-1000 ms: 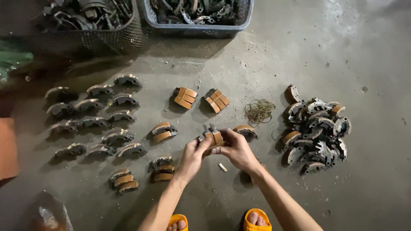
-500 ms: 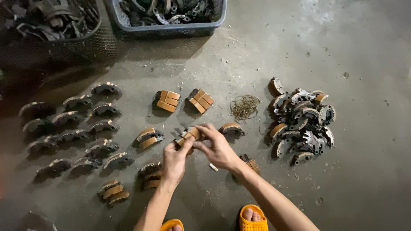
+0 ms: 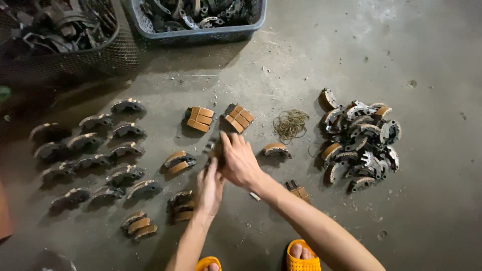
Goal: Sorting and assembling motorcycle brake shoe components on the floor
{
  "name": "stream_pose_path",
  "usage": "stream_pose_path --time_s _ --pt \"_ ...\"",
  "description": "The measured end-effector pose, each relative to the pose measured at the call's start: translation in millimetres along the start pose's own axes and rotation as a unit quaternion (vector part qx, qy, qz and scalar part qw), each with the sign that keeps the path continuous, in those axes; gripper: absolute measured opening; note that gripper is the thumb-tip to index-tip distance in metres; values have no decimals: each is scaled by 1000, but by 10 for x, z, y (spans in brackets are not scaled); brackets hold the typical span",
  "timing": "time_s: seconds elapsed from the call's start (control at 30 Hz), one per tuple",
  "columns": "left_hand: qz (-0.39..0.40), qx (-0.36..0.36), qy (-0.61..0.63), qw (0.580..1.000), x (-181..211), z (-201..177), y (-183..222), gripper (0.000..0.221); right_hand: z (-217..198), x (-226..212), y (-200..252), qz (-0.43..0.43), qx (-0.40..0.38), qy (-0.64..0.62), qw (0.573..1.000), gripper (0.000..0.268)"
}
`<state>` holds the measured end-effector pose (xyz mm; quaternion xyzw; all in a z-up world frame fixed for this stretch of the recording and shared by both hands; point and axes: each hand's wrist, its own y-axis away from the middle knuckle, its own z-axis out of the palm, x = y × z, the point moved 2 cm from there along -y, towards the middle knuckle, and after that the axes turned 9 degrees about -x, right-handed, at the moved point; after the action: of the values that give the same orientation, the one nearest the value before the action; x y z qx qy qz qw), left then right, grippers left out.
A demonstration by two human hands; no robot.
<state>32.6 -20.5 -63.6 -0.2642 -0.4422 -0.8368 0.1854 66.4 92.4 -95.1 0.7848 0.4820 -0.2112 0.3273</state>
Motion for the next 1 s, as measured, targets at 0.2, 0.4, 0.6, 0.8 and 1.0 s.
stream_pose_path --time_s 0.2,0.4,0.6,0.8,1.0 --pt "-13 32 -154 988 117 -137 50 33 -544 -322 41 -76 67 91 991 98" --pt "6 -121 -332 936 -433 -1072 230 17 -394 -187 549 -79 128 -26 988 37" --pt "129 -30 -509 851 14 -1669 790 17 0 -194 532 -109 -84 -6 990 28" --pt "110 69 -435 891 -14 -2393 1336 13 -67 -959 38 -235 -130 169 948 32" --pt "13 75 -350 934 -712 -2787 1583 16 469 -1888 -140 -337 -221 283 870 22"
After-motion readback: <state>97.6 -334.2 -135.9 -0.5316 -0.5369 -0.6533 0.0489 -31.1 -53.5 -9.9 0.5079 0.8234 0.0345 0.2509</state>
